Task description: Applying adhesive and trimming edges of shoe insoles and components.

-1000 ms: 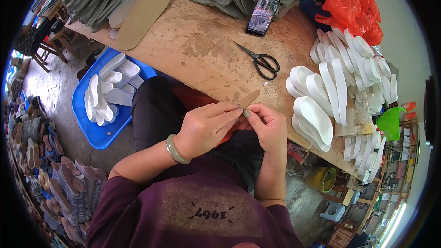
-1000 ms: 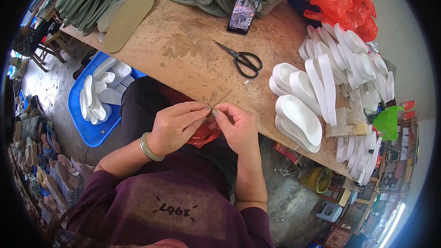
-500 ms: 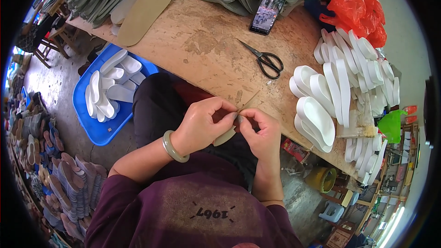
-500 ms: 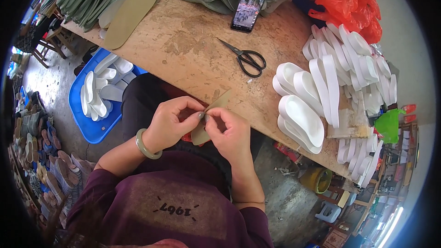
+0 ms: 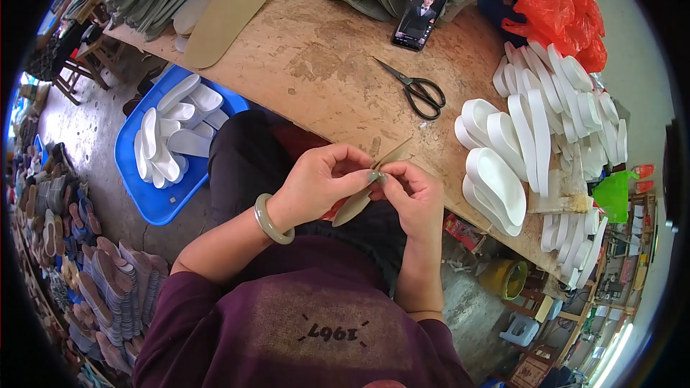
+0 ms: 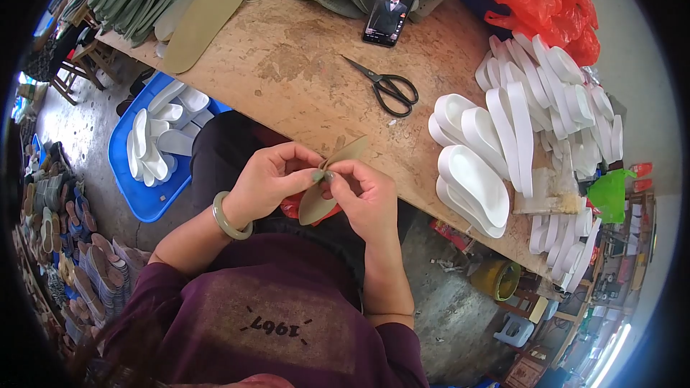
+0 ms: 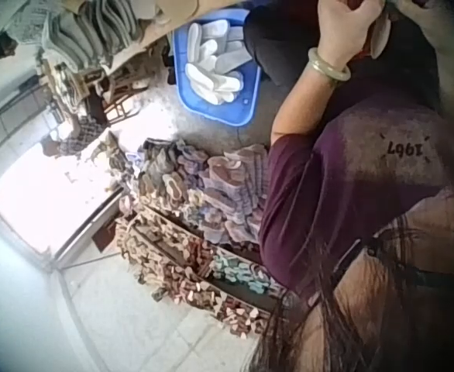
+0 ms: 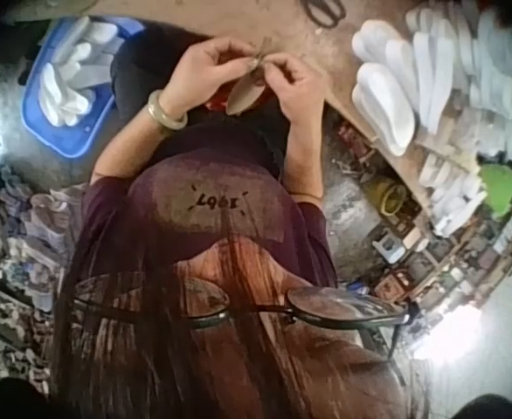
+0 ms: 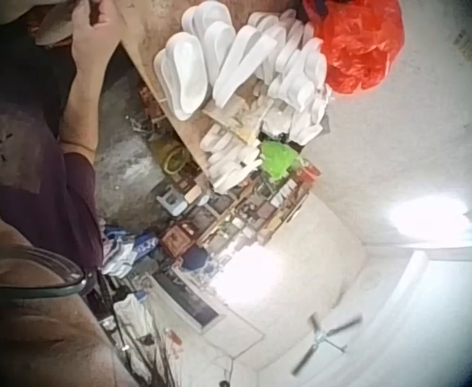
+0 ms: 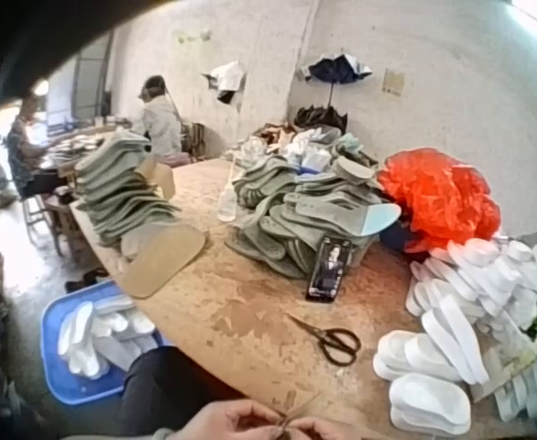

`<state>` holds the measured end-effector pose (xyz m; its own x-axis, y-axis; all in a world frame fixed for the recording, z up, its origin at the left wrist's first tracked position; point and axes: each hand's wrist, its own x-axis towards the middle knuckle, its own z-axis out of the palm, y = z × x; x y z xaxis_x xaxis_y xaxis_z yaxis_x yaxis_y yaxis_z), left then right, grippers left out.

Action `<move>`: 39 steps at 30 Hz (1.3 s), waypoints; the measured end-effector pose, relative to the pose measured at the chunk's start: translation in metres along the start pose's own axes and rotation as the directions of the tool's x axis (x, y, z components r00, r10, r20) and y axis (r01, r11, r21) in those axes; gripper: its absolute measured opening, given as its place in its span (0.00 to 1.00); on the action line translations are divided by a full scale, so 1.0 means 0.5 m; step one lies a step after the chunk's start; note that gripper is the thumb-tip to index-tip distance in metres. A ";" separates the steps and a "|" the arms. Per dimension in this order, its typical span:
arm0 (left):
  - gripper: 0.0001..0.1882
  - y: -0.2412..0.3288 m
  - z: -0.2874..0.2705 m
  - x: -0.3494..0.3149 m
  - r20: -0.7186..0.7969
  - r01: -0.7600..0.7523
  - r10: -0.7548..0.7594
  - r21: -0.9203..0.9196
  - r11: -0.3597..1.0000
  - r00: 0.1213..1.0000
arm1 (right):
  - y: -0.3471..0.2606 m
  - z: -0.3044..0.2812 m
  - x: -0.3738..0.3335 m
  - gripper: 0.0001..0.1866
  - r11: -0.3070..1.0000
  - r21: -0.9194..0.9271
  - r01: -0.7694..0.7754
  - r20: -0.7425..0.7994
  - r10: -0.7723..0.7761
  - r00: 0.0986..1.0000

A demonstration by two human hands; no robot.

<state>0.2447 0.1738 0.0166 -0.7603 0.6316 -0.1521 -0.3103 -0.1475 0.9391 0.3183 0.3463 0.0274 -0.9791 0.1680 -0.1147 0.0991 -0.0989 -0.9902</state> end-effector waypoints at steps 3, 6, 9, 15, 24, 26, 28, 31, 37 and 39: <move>0.06 0.001 -0.003 0.000 -0.002 0.001 -0.001 0.109 0.994 1.000 | 0.000 0.006 -0.004 0.05 0.990 -0.135 0.039 -0.012 -0.041 0.999; 0.05 0.012 0.000 -0.007 -0.012 -0.068 0.072 0.225 0.972 0.997 | 0.000 0.008 -0.005 0.05 0.974 -0.217 0.067 -0.021 -0.073 0.997; 0.06 -0.008 0.002 -0.003 -0.027 -0.268 0.307 0.418 0.868 0.951 | 0.009 0.005 -0.007 0.04 0.962 -0.262 0.081 -0.023 -0.091 0.996; 0.05 -0.011 0.008 -0.007 -0.062 -0.287 0.348 0.438 0.852 0.935 | 0.021 0.003 -0.009 0.05 0.968 -0.244 0.064 -0.037 -0.075 0.997; 0.04 -0.012 0.008 -0.017 0.030 -0.416 0.520 0.641 0.645 0.854 | 0.003 0.011 -0.018 0.05 0.940 -0.331 0.080 -0.013 -0.090 0.996; 0.04 -0.014 0.008 -0.018 0.036 -0.421 0.525 0.645 0.638 0.851 | 0.004 0.011 -0.017 0.04 0.888 -0.442 0.122 -0.002 -0.138 0.990; 0.05 -0.015 0.009 -0.020 0.040 -0.424 0.529 0.650 0.631 0.848 | 0.006 0.014 -0.023 0.03 0.892 -0.440 0.100 -0.025 -0.124 0.992; 0.05 -0.015 0.013 -0.023 0.047 -0.443 0.547 0.647 0.620 0.836 | 0.005 0.012 -0.030 0.03 0.886 -0.451 0.106 -0.042 -0.139 0.989; 0.04 -0.018 0.020 -0.027 0.090 -0.472 0.560 0.657 0.587 0.823 | 0.008 0.010 -0.041 0.02 0.869 -0.480 0.117 -0.097 -0.185 0.978; 0.02 -0.014 0.021 -0.026 0.031 -0.420 0.452 0.431 0.799 0.891 | 0.015 0.003 -0.043 0.03 0.885 -0.451 0.119 -0.103 -0.184 0.977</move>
<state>0.2626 0.1748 0.0152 -0.8005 0.5196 0.2987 0.3175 -0.0552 0.9467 0.3398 0.3406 0.0225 -0.9569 0.2836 0.0619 0.0511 0.3744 -0.9259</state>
